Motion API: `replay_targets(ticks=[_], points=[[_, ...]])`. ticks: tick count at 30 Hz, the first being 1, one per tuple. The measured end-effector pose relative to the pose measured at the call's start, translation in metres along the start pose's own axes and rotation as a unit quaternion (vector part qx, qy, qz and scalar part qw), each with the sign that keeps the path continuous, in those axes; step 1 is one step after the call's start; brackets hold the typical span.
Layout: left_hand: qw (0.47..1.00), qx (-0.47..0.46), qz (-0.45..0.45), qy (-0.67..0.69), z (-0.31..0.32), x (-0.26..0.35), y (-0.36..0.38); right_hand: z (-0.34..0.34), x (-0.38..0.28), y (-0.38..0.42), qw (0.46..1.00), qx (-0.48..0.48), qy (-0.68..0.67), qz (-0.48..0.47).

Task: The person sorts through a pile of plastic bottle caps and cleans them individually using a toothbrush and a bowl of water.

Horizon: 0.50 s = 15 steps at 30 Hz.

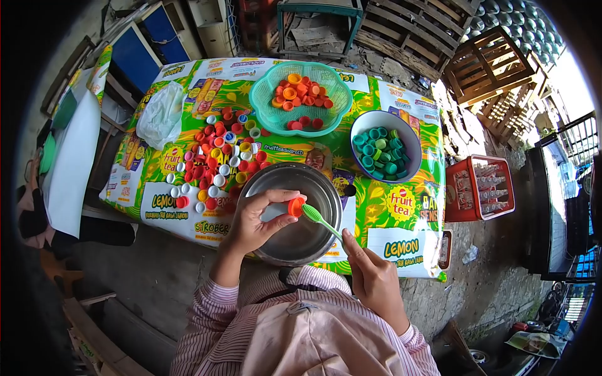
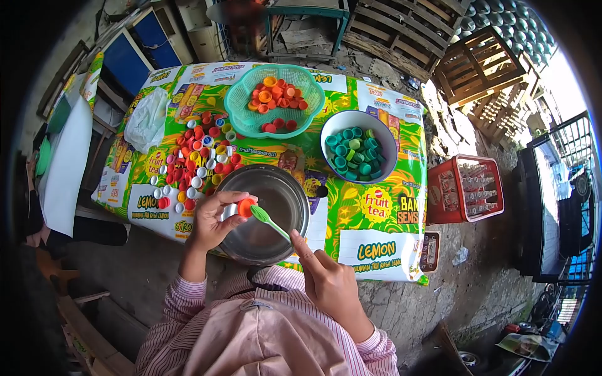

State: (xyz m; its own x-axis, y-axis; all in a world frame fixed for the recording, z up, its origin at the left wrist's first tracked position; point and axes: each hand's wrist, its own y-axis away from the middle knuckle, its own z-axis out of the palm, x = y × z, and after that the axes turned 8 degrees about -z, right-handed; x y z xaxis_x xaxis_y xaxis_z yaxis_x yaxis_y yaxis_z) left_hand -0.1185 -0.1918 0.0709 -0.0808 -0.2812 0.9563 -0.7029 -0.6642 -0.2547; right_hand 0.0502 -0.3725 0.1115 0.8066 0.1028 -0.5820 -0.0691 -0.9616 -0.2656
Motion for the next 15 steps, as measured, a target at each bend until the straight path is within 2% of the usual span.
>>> replay_targets(ticks=[5, 7, 11, 13, 14, 15], points=[[1.0, -0.001, 0.029, -0.009, 0.0, 0.001, -0.005, -0.003, -0.005, -0.001, 0.999, -0.029, -0.031, 0.011], [0.999, -0.012, 0.037, -0.022, -0.001, 0.002, -0.006, 0.0, -0.004, -0.001, 0.994, -0.008, -0.105, 0.006], [0.998, -0.03, 0.026, 0.04, -0.005, -0.001, -0.004, -0.005, -0.005, -0.002, 0.993, -0.015, -0.113, 0.013], [0.997, -0.042, 0.013, 0.069, -0.006, -0.003, -0.003, -0.014, -0.01, -0.004, 0.992, -0.062, -0.066, 0.082], [0.993, -0.044, -0.006, 0.109, -0.005, -0.006, -0.001, -0.013, -0.008, -0.003, 0.992, -0.062, -0.067, 0.082], [0.988, -0.046, -0.025, 0.148, -0.003, -0.007, 0.001, -0.011, -0.006, -0.002, 0.997, -0.044, -0.048, 0.042]])
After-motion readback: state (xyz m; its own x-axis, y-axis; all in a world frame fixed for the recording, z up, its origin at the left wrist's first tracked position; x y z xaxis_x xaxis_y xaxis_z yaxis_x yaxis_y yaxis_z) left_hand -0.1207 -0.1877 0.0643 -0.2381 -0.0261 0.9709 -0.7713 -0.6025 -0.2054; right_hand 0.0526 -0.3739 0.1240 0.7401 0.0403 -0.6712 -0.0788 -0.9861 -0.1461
